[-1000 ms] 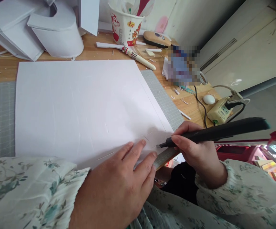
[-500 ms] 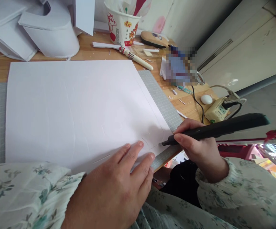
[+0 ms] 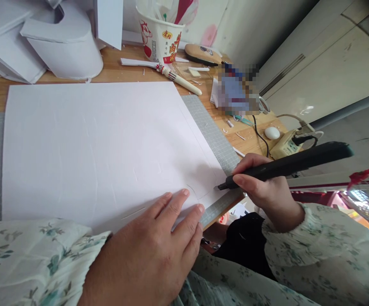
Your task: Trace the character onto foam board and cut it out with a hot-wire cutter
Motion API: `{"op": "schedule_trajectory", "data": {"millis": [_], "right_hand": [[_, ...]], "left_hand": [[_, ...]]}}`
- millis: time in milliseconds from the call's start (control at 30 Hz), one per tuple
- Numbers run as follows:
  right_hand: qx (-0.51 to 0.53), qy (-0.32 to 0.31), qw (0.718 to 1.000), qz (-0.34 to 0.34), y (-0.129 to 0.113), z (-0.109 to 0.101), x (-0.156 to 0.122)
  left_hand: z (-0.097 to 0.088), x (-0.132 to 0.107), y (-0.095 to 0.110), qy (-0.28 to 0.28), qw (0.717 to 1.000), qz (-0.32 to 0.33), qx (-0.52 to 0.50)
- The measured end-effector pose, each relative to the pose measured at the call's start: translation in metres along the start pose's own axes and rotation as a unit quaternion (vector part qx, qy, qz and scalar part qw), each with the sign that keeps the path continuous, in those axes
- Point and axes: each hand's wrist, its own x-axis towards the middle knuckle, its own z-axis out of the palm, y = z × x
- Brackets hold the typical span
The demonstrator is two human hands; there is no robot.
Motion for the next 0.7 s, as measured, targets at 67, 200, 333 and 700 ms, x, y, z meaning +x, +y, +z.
{"op": "schedule_trajectory", "data": {"millis": [67, 200, 333, 700], "right_hand": [[-0.013, -0.004, 1.000, -0.004, -0.002, -0.001, 0.003], [-0.032, -0.007, 0.999, -0.012, -0.005, -0.004, 0.008], [-0.046, -0.033, 0.998, -0.028, -0.006, -0.007, 0.012], [0.012, -0.115, 0.993, 0.022, 0.000, -0.012, 0.032]], "left_hand": [[-0.001, 0.000, 0.000, 0.002, 1.000, 0.003, 0.000], [-0.002, 0.003, -0.001, 0.000, 1.000, 0.003, -0.002], [-0.003, 0.004, -0.002, -0.001, 1.000, 0.007, 0.002], [-0.001, 0.002, -0.002, -0.003, 1.000, 0.014, 0.005]]}}
